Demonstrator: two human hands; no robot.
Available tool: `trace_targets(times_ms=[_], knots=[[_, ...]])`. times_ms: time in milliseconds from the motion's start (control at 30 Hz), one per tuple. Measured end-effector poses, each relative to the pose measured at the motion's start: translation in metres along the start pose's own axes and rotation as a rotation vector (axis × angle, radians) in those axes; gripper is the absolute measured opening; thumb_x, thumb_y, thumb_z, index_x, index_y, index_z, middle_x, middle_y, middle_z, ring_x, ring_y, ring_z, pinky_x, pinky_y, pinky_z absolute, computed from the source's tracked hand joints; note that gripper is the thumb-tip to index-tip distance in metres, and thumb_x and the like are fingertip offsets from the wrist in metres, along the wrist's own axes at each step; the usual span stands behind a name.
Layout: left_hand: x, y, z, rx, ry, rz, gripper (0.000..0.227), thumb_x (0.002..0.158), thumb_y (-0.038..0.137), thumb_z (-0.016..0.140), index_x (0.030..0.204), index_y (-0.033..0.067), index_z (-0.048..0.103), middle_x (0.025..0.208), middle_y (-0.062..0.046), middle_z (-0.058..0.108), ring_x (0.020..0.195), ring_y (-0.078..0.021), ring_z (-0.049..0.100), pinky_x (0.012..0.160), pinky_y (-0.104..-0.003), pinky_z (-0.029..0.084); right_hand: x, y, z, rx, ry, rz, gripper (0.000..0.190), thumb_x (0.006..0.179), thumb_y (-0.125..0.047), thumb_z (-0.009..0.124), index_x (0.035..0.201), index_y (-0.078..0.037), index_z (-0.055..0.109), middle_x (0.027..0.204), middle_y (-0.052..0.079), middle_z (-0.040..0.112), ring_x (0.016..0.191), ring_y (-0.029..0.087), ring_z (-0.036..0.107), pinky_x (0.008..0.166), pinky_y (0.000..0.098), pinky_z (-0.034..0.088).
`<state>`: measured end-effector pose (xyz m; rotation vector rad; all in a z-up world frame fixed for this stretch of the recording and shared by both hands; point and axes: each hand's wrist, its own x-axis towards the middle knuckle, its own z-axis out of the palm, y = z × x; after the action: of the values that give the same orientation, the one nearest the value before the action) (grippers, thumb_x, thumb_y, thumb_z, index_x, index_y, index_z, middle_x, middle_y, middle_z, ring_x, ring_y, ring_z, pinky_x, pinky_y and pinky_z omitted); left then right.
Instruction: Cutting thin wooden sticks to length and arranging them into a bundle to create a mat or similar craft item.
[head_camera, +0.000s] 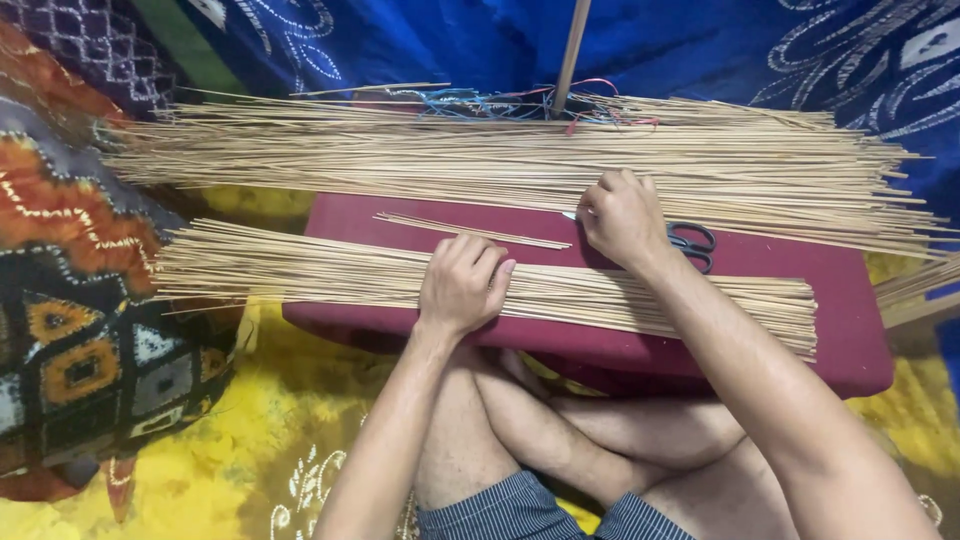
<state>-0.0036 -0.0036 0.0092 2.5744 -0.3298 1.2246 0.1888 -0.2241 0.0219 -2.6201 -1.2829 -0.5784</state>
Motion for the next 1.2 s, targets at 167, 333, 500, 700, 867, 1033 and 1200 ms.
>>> trace_targets(times_ms=[167, 333, 500, 700, 867, 1033, 1200], knots=[[-0.002, -0.002, 0.003, -0.005, 0.003, -0.001, 0.020, 0.099, 0.030, 0.059, 0.092, 0.0139, 0.069, 0.084, 0.000, 0.060, 0.083, -0.0206, 0.064, 0.075, -0.035, 0.051, 0.000, 0.001, 0.007, -0.056, 0.023, -0.088, 0.007, 0.084, -0.024, 0.077, 0.088, -0.019, 0.073, 0.085, -0.001, 0.061, 0.090, 0.023, 0.065, 0.078, 0.0395, 0.048], [-0.002, -0.002, 0.004, -0.009, 0.007, 0.010, 0.019, 0.099, 0.029, 0.059, 0.092, 0.0139, 0.069, 0.084, -0.001, 0.060, 0.082, -0.0211, 0.064, 0.073, -0.035, 0.051, 0.004, -0.001, 0.011, -0.139, 0.110, -0.141, 0.008, 0.090, -0.021, 0.071, 0.086, -0.015, 0.070, 0.084, 0.002, 0.059, 0.085, 0.024, 0.065, 0.072, 0.0391, 0.047], [-0.009, -0.006, 0.013, -0.018, -0.002, 0.008, 0.017, 0.097, 0.027, 0.061, 0.088, 0.0140, 0.068, 0.081, -0.001, 0.059, 0.080, -0.0217, 0.064, 0.071, -0.036, 0.051, 0.009, 0.002, 0.020, -0.222, 0.161, -0.169, 0.010, 0.089, -0.022, 0.067, 0.086, -0.013, 0.066, 0.086, 0.003, 0.058, 0.086, 0.024, 0.066, 0.068, 0.0377, 0.049], [-0.001, 0.000, 0.001, -0.012, 0.000, 0.008, 0.016, 0.096, 0.025, 0.061, 0.086, 0.0146, 0.068, 0.078, -0.001, 0.059, 0.078, -0.0215, 0.064, 0.070, -0.036, 0.051, 0.001, 0.004, 0.014, -0.201, 0.160, -0.160, 0.010, 0.086, -0.022, 0.071, 0.088, -0.014, 0.066, 0.088, 0.003, 0.056, 0.086, 0.025, 0.064, 0.068, 0.0395, 0.049], [0.004, 0.002, -0.004, -0.016, 0.039, 0.042, 0.015, 0.094, 0.023, 0.062, 0.082, 0.0150, 0.066, 0.075, -0.001, 0.057, 0.074, -0.0215, 0.062, 0.069, -0.035, 0.050, -0.008, 0.003, -0.010, -0.182, 0.253, -0.184, 0.008, 0.087, -0.017, 0.068, 0.090, -0.013, 0.062, 0.085, 0.003, 0.054, 0.084, 0.027, 0.064, 0.070, 0.0395, 0.048], [0.000, 0.000, -0.002, -0.010, 0.127, 0.095, 0.024, 0.098, 0.024, 0.059, 0.076, 0.0160, 0.063, 0.072, 0.000, 0.055, 0.070, -0.0204, 0.060, 0.068, -0.034, 0.049, -0.026, -0.001, -0.040, -0.181, 0.323, -0.206, 0.007, 0.091, -0.014, 0.063, 0.093, -0.016, 0.057, 0.081, 0.001, 0.054, 0.079, 0.024, 0.066, 0.074, 0.0369, 0.048], [-0.001, 0.006, -0.010, 0.046, 0.250, 0.193, 0.029, 0.102, 0.026, 0.056, 0.075, 0.0169, 0.064, 0.072, 0.001, 0.058, 0.069, -0.0178, 0.061, 0.076, -0.033, 0.044, -0.050, -0.021, -0.089, 0.048, 0.338, -0.286, 0.016, 0.089, 0.000, 0.063, 0.101, -0.009, 0.059, 0.084, 0.007, 0.052, 0.080, 0.032, 0.063, 0.068, 0.0407, 0.048]])
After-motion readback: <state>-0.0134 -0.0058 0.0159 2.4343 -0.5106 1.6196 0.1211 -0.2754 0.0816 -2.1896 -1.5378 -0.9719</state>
